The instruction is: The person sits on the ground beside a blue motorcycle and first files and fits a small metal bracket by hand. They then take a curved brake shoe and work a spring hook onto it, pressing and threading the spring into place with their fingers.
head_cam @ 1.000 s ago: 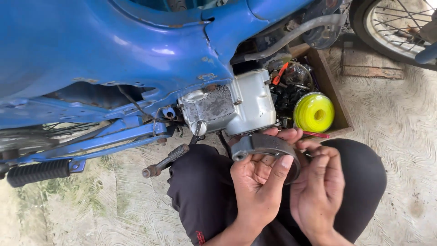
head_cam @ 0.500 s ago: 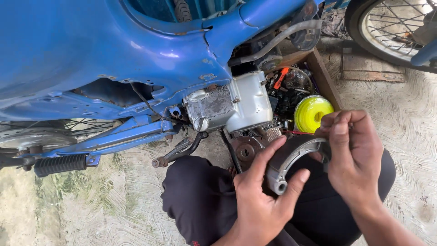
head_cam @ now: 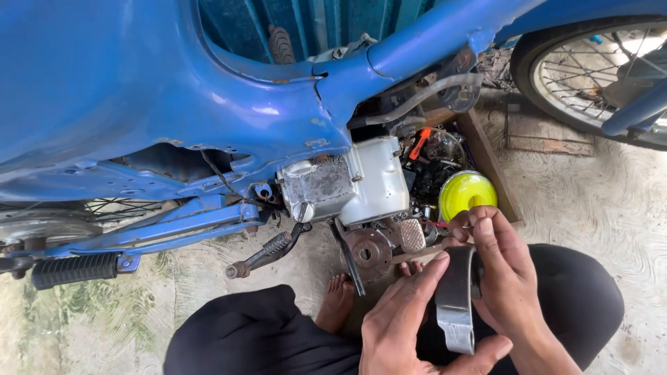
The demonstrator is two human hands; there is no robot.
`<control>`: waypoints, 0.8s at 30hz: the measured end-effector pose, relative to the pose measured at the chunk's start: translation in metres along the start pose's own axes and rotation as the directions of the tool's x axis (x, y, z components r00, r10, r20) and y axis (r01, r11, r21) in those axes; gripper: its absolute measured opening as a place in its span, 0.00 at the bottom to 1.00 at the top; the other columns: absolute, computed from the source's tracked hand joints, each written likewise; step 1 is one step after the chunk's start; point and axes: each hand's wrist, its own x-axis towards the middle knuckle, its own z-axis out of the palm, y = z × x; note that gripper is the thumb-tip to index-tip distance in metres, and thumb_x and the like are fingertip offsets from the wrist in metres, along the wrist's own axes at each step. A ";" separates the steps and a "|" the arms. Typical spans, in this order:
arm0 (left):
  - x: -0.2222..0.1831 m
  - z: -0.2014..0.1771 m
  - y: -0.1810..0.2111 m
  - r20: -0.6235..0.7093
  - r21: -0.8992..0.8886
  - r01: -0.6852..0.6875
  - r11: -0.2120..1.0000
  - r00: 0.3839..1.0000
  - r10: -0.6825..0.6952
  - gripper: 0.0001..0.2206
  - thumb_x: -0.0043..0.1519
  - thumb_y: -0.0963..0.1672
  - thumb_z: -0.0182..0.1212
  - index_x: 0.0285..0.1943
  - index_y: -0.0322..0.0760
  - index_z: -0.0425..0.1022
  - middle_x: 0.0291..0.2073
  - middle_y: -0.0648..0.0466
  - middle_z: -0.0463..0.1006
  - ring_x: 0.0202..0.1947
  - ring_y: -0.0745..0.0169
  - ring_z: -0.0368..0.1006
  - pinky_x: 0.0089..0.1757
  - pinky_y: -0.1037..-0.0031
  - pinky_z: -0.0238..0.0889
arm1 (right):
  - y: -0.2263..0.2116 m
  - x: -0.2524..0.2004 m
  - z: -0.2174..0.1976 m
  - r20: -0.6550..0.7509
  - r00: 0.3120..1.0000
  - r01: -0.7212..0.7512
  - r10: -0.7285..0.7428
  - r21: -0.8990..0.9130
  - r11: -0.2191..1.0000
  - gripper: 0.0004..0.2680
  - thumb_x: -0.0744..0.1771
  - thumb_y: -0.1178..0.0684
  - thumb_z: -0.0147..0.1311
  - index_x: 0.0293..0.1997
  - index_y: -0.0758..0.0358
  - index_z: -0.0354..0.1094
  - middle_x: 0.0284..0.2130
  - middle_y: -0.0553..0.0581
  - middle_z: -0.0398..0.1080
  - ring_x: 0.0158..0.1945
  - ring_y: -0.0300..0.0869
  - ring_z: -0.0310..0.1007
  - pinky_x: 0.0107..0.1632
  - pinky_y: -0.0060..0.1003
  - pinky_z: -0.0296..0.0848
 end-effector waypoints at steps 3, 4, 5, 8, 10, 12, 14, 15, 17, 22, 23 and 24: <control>0.009 -0.006 0.002 0.106 -0.084 0.096 0.992 0.991 -0.086 0.32 0.50 0.48 0.71 0.62 0.25 0.69 0.51 0.36 0.82 0.52 0.41 0.84 0.54 0.61 0.75 | -0.012 0.001 -0.001 0.006 0.999 0.036 -0.036 -0.091 0.995 0.05 0.73 0.53 0.43 0.50 0.63 0.60 0.40 0.56 0.64 0.47 0.39 0.64 0.51 0.35 0.66; 0.013 -0.007 -0.001 0.162 -0.324 0.170 0.931 0.979 -0.122 0.35 0.50 0.46 0.71 0.66 0.23 0.65 0.53 0.36 0.80 0.54 0.44 0.80 0.57 0.61 0.72 | -0.015 0.002 -0.003 -0.005 0.996 0.085 -0.087 -0.112 0.990 0.05 0.74 0.54 0.42 0.53 0.63 0.59 0.42 0.56 0.65 0.46 0.38 0.64 0.50 0.33 0.67; 0.016 -0.007 -0.003 0.226 -0.536 0.245 0.808 0.964 -0.142 0.38 0.50 0.45 0.70 0.69 0.21 0.61 0.56 0.35 0.77 0.56 0.47 0.77 0.59 0.61 0.70 | -0.018 0.004 -0.004 -0.013 0.990 0.135 -0.138 -0.133 0.982 0.06 0.74 0.55 0.41 0.56 0.64 0.59 0.43 0.56 0.65 0.45 0.36 0.63 0.49 0.31 0.68; 0.007 -0.011 -0.025 0.392 -0.658 0.493 0.569 0.869 -0.301 0.33 0.58 0.35 0.59 0.75 0.24 0.56 0.44 0.41 0.76 0.45 0.57 0.76 0.50 0.69 0.71 | -0.035 -0.001 0.001 0.123 0.938 0.337 -0.323 -0.533 0.776 0.02 0.74 0.59 0.40 0.46 0.64 0.56 0.44 0.57 0.65 0.46 0.38 0.62 0.54 0.32 0.65; 0.008 -0.016 -0.032 0.440 -0.610 0.528 0.591 0.846 -0.301 0.31 0.62 0.36 0.56 0.77 0.23 0.54 0.38 0.45 0.74 0.39 0.61 0.74 0.46 0.72 0.69 | -0.037 -0.005 0.009 0.091 0.941 0.315 -0.327 -0.591 0.742 0.02 0.73 0.59 0.42 0.47 0.65 0.56 0.45 0.58 0.65 0.44 0.37 0.67 0.44 0.28 0.68; 0.007 -0.018 -0.039 0.489 -0.558 0.558 0.614 0.819 -0.300 0.29 0.65 0.37 0.52 0.78 0.22 0.53 0.33 0.48 0.73 0.34 0.64 0.72 0.42 0.74 0.67 | -0.039 -0.007 0.016 0.059 0.940 0.293 -0.336 -0.645 0.705 0.03 0.73 0.58 0.44 0.47 0.66 0.55 0.45 0.58 0.65 0.41 0.37 0.71 0.35 0.24 0.71; 0.003 -0.017 -0.045 0.546 -0.653 0.649 0.391 0.760 -0.352 0.26 0.67 0.37 0.52 0.77 0.24 0.58 0.38 0.53 0.68 0.25 0.75 0.65 0.31 0.85 0.58 | -0.041 -0.007 0.022 0.026 0.944 0.252 -0.329 -0.698 0.670 0.03 0.73 0.61 0.45 0.47 0.69 0.57 0.45 0.61 0.67 0.38 0.36 0.69 0.34 0.25 0.68; 0.001 -0.015 -0.050 0.549 -0.653 0.654 0.383 0.757 -0.355 0.26 0.67 0.37 0.52 0.77 0.24 0.58 0.38 0.53 0.68 0.25 0.75 0.65 0.31 0.85 0.58 | -0.040 -0.005 0.024 0.021 0.946 0.245 -0.324 -0.702 0.669 0.03 0.73 0.61 0.45 0.47 0.69 0.57 0.45 0.61 0.67 0.38 0.36 0.69 0.34 0.25 0.68; -0.003 -0.008 -0.061 0.444 -0.651 0.623 0.433 0.775 -0.449 0.20 0.67 0.38 0.55 0.70 0.24 0.67 0.26 0.54 0.71 0.19 0.74 0.61 0.24 0.83 0.54 | -0.040 -0.001 0.028 0.035 0.950 0.241 -0.309 -0.711 0.661 0.04 0.72 0.60 0.46 0.48 0.71 0.58 0.41 0.62 0.67 0.30 0.36 0.66 0.28 0.25 0.67; -0.001 -0.011 -0.075 0.375 -0.629 0.566 0.533 0.821 -0.430 0.20 0.63 0.37 0.56 0.66 0.24 0.69 0.27 0.57 0.71 0.23 0.75 0.61 0.28 0.83 0.56 | -0.029 0.004 0.042 -0.019 0.946 0.188 -0.323 -0.781 0.596 0.04 0.73 0.61 0.47 0.48 0.73 0.58 0.38 0.61 0.69 0.34 0.38 0.68 0.35 0.27 0.68; 0.000 -0.013 -0.076 0.381 -0.594 0.572 0.565 0.819 -0.428 0.22 0.61 0.37 0.57 0.66 0.25 0.69 0.29 0.59 0.71 0.26 0.77 0.61 0.31 0.83 0.54 | -0.025 0.005 0.043 -0.046 0.946 0.176 -0.321 -0.759 0.627 0.04 0.74 0.60 0.47 0.49 0.73 0.57 0.34 0.61 0.68 0.30 0.37 0.66 0.27 0.26 0.68; -0.004 -0.012 -0.086 0.379 -0.597 0.577 0.558 0.815 -0.438 0.22 0.61 0.37 0.57 0.66 0.25 0.69 0.29 0.59 0.71 0.26 0.77 0.61 0.31 0.83 0.54 | -0.022 0.006 0.042 -0.045 0.950 0.168 -0.310 -0.763 0.625 0.04 0.74 0.60 0.47 0.49 0.73 0.57 0.34 0.61 0.68 0.30 0.37 0.66 0.27 0.26 0.68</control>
